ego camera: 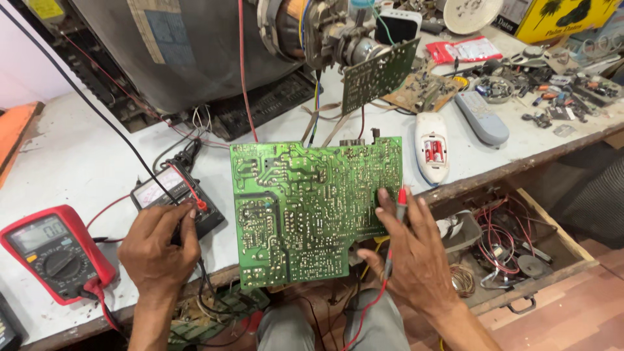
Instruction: The person uses a multimeter to test various points on a green circuit board. They hold the board steady with one hand while moving the multimeter probes across different solder joints and components with the other hand. The multimeter display is visible, showing changing readings as the probes contact different areas.
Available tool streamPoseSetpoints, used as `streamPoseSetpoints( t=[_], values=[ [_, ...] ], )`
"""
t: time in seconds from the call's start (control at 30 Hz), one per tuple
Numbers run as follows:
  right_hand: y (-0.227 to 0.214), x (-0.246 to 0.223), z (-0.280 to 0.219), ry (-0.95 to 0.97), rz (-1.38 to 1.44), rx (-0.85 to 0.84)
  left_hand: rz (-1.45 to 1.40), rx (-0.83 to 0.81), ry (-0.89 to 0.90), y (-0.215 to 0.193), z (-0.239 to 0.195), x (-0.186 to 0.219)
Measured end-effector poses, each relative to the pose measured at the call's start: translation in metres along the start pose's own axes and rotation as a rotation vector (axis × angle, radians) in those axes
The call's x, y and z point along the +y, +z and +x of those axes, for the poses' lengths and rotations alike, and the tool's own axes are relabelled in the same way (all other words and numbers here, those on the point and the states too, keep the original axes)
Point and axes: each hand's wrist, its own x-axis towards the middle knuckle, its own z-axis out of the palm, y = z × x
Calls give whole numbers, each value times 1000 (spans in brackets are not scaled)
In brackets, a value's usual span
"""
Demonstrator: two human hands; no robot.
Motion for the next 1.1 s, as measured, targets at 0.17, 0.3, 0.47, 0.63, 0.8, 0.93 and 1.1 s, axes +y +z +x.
streamPoseSetpoints(
  t=[0.17, 0.3, 0.47, 0.63, 0.8, 0.93, 1.1],
  values=[
    [3, -8, -17, -5, 16, 17, -6, -4, -11, -1, 2, 2],
    [3, -12, -29, -17, 19, 21, 0, -3, -13, -2, 3, 3],
    [-1, -14, -25, -5, 11, 30, 0, -6, -23, -2, 3, 3],
    [0, -5, 2, 18, 21, 21, 2, -5, -13, -1, 2, 2],
    [2, -4, -2, 14, 29, -16, 6, -14, -29, 0, 2, 0],
    [3, -9, -20, -6, 78, 0, -18, 10, -3, 0, 1, 0],
    [-1, -12, -12, -15, 50, 13, -13, 3, -14, -1, 2, 1]
  ],
)
